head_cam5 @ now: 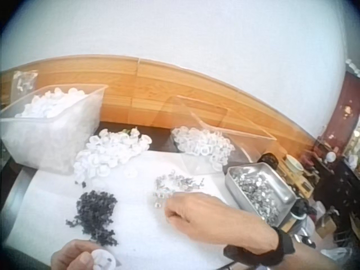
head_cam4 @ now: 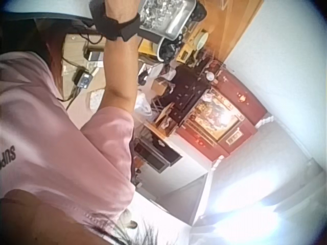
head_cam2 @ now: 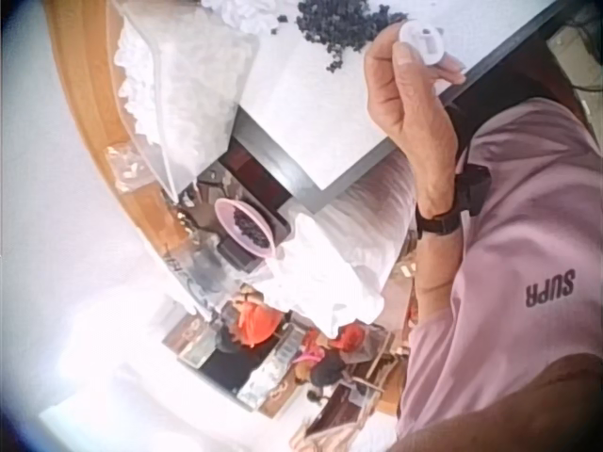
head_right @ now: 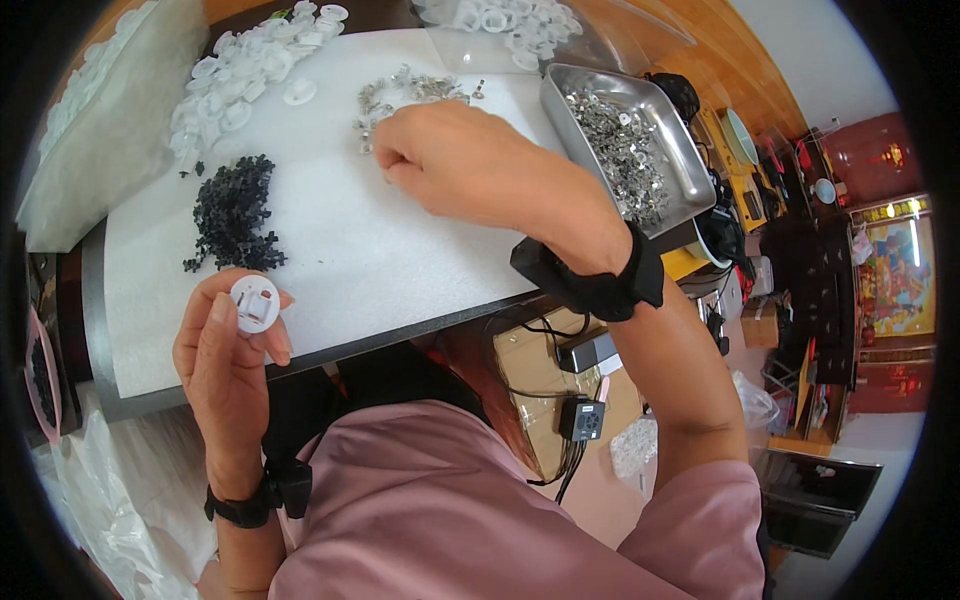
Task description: Assembling small plastic and metal components into circular housings at a workstation.
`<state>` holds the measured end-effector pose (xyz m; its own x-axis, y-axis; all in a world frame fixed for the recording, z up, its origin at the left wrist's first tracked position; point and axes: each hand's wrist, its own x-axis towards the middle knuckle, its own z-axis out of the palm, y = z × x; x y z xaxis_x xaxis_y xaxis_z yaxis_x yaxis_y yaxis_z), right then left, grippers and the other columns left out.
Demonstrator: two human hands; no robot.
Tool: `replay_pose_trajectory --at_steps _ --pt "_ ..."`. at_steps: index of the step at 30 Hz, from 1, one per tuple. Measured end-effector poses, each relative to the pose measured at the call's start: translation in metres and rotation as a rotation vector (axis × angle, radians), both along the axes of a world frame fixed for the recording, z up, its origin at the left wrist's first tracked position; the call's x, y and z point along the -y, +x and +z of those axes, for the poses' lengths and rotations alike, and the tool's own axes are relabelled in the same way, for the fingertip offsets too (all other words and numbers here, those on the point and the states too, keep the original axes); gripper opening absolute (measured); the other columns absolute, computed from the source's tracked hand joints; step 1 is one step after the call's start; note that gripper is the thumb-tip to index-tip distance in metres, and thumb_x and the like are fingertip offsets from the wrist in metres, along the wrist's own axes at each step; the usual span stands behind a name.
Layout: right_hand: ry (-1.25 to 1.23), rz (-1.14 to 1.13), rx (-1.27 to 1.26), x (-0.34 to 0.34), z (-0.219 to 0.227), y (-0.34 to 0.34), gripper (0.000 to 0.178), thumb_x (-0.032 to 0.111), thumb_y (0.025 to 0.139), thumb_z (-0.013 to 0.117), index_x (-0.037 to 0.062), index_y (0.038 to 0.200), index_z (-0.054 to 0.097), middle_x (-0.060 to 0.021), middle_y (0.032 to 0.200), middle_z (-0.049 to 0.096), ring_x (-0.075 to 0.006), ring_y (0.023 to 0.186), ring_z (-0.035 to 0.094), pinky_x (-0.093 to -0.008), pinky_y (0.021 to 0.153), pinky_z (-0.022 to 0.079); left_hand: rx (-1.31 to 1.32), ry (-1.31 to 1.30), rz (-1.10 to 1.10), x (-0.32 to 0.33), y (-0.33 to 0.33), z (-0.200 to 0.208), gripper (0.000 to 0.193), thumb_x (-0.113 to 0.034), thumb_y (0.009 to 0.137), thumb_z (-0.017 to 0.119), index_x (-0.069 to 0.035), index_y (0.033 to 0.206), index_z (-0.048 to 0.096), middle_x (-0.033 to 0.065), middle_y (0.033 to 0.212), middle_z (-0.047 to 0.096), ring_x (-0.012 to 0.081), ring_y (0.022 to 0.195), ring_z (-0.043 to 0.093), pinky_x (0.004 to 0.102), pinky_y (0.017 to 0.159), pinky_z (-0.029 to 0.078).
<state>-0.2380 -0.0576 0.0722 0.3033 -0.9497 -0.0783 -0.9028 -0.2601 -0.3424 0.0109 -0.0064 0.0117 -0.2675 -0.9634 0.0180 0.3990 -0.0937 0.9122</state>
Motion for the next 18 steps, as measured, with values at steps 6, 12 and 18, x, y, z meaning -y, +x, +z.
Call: replay_pose_trajectory --at_steps 6,12,18 --pt "-0.131 0.087 0.101 -0.012 -0.012 -0.009 0.013 0.007 0.083 0.052 -0.0013 0.090 0.059 -0.0182 0.088 0.060 -0.0364 0.086 0.057 -0.0424 0.075 0.045 0.009 0.034 0.006 0.000 -0.002 0.004 0.029 -0.020 0.098 0.048 0.005 0.107 0.057 0.0172 0.090 0.066 0.0117 0.061 0.057 0.0240 0.056 0.047" --pt "-0.204 0.035 0.116 -0.025 -0.010 -0.014 0.014 0.007 0.084 0.053 -0.0009 0.094 0.059 -0.0178 0.090 0.060 -0.0367 0.087 0.058 -0.0426 0.078 0.045 0.017 0.011 0.008 0.002 -0.004 0.001 0.031 -0.019 0.100 0.042 0.006 0.111 0.055 0.0202 0.094 0.065 0.0098 0.062 0.056 0.0205 0.055 0.045" --pt "-0.248 0.019 -0.065 -0.029 -0.020 0.012 0.008 0.005 0.080 0.056 -0.0030 0.082 0.056 -0.0168 0.086 0.058 -0.0382 0.072 0.062 -0.0464 0.061 0.051 0.048 0.016 0.050 0.003 -0.004 0.004 0.032 -0.019 0.100 0.042 0.007 0.114 0.055 0.0205 0.096 0.065 0.0088 0.062 0.054 0.0201 0.057 0.045"
